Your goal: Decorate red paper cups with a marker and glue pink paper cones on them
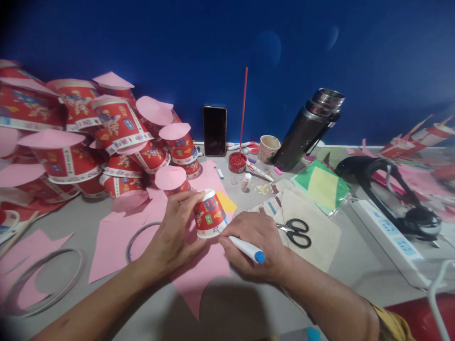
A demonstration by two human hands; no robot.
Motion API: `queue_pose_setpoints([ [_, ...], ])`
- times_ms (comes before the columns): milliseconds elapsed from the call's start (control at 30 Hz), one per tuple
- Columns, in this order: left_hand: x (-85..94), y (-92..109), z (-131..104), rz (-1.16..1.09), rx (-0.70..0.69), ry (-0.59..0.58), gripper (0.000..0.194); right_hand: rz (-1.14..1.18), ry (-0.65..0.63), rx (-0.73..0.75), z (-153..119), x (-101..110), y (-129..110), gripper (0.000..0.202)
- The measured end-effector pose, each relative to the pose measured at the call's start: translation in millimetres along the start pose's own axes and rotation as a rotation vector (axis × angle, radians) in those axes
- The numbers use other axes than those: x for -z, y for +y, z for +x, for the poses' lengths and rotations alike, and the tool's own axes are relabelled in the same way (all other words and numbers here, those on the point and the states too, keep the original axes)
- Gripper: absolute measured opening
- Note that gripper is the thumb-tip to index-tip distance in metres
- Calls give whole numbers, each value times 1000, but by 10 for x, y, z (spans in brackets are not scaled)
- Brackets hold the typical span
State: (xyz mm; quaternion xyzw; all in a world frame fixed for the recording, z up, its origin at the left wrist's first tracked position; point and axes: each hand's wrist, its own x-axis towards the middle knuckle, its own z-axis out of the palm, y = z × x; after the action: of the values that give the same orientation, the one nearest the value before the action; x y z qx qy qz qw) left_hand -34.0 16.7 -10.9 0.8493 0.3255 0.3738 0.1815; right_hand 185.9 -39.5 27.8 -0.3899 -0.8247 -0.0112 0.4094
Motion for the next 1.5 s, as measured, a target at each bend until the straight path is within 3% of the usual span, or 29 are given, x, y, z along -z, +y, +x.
queue_pose_setpoints([
  [467,-7,-6,1,21,8,-11,86,33,52,-8,20,38,0,9],
  [1200,2,-3,5,3,-3,10,86,21,-27,-12,-16,-19,0,12],
  [1500,10,12,10,1,-3,-5,85,11,36,-1,-3,26,-12,8],
])
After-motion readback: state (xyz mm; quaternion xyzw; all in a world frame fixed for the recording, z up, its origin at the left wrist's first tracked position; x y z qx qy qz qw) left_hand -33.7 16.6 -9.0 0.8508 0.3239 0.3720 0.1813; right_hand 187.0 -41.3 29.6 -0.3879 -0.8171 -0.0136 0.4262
